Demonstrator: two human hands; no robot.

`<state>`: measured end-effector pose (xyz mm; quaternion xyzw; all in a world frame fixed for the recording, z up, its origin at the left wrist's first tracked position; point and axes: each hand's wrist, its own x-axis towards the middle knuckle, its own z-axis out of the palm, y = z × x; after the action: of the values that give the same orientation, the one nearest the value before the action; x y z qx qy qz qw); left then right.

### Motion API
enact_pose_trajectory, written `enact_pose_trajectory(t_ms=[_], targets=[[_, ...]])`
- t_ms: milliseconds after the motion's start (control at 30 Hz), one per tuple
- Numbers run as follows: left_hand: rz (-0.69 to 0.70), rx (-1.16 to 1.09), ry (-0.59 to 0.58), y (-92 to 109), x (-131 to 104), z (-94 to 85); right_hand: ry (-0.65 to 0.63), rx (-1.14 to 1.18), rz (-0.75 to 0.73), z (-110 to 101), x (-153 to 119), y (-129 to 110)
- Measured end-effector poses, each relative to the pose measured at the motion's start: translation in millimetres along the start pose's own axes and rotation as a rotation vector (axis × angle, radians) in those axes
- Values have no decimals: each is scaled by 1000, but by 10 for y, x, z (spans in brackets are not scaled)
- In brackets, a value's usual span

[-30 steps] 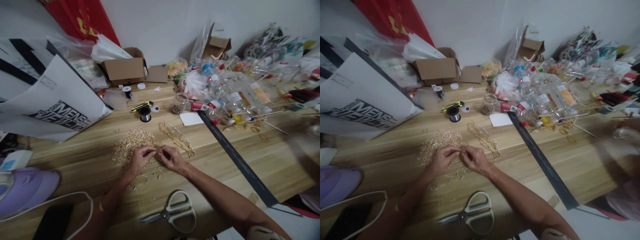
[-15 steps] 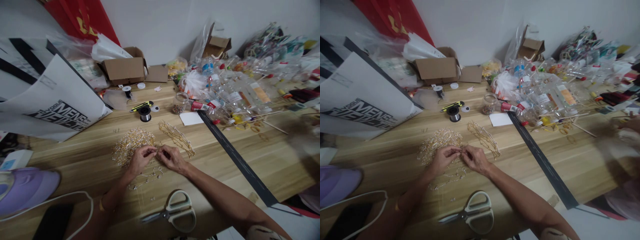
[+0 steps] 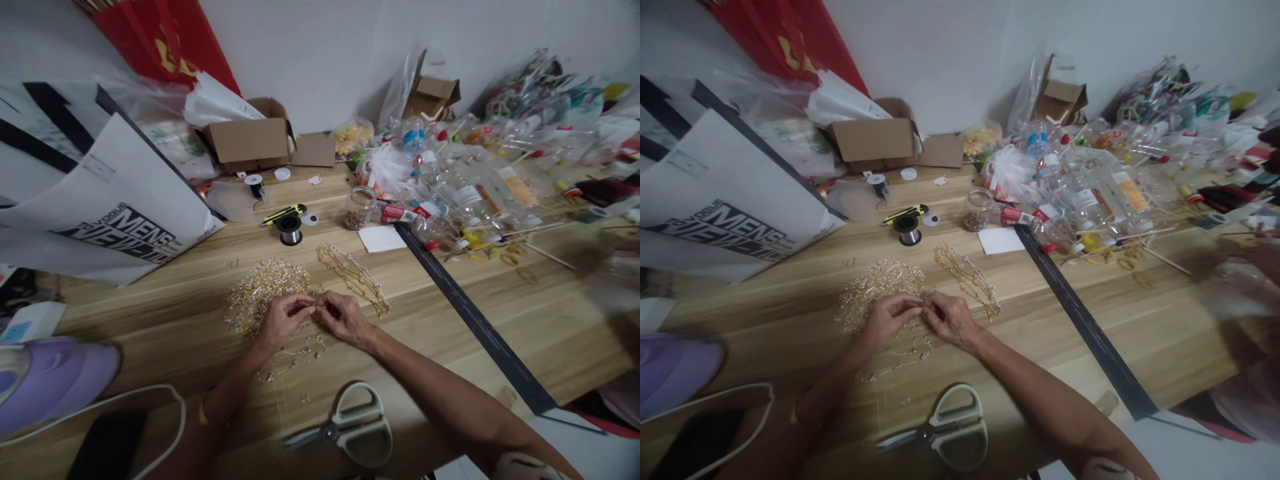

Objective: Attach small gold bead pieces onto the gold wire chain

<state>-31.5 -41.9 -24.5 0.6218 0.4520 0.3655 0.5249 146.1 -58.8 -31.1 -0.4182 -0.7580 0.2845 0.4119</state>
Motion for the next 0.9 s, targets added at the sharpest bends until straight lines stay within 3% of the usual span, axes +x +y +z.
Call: enact_pose_trajectory(t_ms=[900], targets=[[139,254,25,122,-21,-37,-41,9,-29,-12,3,-30]])
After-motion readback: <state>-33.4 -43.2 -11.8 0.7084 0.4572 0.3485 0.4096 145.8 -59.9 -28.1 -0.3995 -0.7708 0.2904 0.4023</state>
